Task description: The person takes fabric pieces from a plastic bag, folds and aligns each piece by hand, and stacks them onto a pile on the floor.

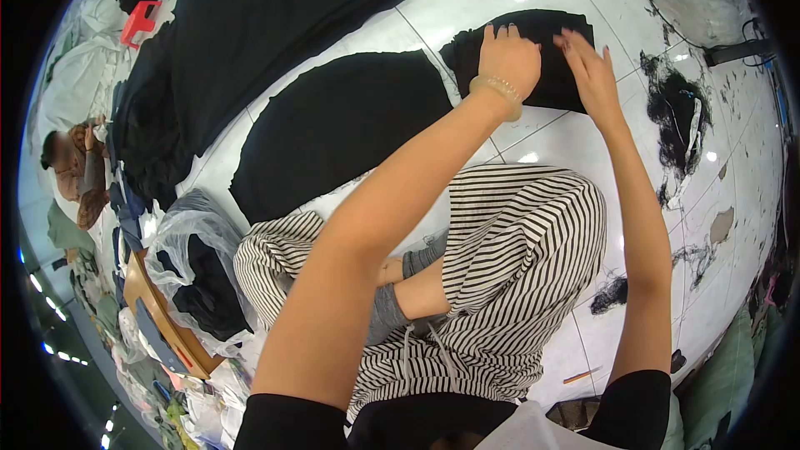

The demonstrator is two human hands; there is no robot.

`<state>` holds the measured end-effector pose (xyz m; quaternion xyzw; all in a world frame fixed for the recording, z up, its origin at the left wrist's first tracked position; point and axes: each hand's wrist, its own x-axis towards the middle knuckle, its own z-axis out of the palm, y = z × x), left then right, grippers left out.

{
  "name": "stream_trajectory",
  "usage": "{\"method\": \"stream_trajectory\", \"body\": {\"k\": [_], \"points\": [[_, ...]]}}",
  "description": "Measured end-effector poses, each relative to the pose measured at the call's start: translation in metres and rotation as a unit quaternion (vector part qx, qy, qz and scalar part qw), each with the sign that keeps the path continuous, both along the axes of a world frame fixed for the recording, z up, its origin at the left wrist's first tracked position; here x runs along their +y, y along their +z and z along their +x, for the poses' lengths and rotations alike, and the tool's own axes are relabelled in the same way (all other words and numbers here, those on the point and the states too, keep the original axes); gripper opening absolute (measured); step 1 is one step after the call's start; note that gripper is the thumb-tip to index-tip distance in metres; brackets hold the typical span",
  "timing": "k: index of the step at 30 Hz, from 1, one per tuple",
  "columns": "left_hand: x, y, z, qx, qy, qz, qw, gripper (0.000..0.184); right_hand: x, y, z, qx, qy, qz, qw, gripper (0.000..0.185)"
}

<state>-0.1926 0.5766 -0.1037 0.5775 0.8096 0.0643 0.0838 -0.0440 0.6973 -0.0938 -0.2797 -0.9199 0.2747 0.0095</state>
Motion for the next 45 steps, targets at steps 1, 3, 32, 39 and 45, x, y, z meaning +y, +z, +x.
{"method": "stream_trajectory", "body": {"k": [1, 3, 32, 39, 45], "points": [[0.0, -0.013, 0.003, 0.002, 0.002, -0.001, 1.0, 0.043, 0.0, -0.013, -0.004, 0.002, 0.002, -0.001, 1.0, 0.054], [-0.017, -0.045, 0.003, 0.1, 0.108, 0.134, 0.98, 0.044, -0.015, -0.054, -0.022, -0.037, -0.084, 0.214, 0.972, 0.058], [-0.646, 0.108, -0.04, -0.019, 0.63, 0.327, 0.704, 0.014, -0.297, 0.045, -0.036, 0.237, 0.162, 0.044, 0.957, 0.028], [-0.529, 0.146, 0.087, -0.209, 0.188, 0.24, 0.929, 0.01, -0.448, 0.062, -0.035, 0.157, 0.186, -0.361, 0.9, 0.06], [-0.55, 0.16, 0.105, -0.494, 0.298, 0.337, 0.744, 0.014, -0.44, 0.054, -0.032, 0.14, 0.292, -0.385, 0.864, 0.026]]}}
